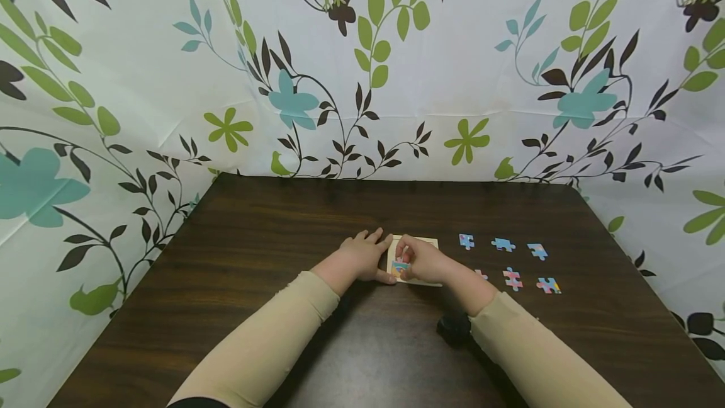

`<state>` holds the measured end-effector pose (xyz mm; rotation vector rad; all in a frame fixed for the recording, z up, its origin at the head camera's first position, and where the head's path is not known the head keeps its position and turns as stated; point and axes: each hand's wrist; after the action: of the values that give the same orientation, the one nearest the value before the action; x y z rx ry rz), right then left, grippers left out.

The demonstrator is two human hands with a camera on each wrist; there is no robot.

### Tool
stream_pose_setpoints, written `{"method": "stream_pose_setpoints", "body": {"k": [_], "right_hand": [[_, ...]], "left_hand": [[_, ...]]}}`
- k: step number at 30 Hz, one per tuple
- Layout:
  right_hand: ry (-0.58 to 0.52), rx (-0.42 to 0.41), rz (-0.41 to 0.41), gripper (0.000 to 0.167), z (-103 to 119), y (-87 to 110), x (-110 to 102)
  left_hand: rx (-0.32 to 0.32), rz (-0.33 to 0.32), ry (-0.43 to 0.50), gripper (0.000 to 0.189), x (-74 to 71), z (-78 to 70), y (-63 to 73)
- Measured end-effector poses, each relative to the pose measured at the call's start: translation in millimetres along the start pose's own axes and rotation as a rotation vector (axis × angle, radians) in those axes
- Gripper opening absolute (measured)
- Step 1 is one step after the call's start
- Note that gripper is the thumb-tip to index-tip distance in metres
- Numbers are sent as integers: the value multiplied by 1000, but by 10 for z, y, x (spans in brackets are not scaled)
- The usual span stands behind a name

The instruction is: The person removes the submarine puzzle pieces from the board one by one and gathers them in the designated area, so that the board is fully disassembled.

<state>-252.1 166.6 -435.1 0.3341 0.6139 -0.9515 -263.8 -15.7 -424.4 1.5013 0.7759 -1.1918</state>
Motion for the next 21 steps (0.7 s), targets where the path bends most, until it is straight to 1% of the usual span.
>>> {"method": "stream_pose_setpoints", "body": {"k": [3,7,10,14,16,19,21], "right_hand": [[-15,-11,1,42,6,2,-6],[-47,-18,4,37,5,11,-12],[-109,5,-1,31,1,18,-21],[-216,68,-17,27,-2,17,-40],[-252,86,-21,25,-4,17,-50],[-275,96,-20,23,-14,21,-67],[-269,93,-20,22,-18,24,-77]], "left_hand": [[0,-2,2,102,-3,5,6],[0,-4,1,102,-4,4,9],[-1,-2,0,102,-5,0,9],[-4,9,5,103,-3,-4,4],[-7,12,7,103,-1,-5,0],[-9,14,7,103,4,-5,-6],[-9,14,7,104,6,-4,-9]]}}
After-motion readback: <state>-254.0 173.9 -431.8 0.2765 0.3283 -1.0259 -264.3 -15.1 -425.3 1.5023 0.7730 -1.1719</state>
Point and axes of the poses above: each hand's wrist, its own y-axis away from the middle knuckle, its own x-axis out of the palm, z = x × y, and after that the axes turned 12 degrees about -x, right-handed
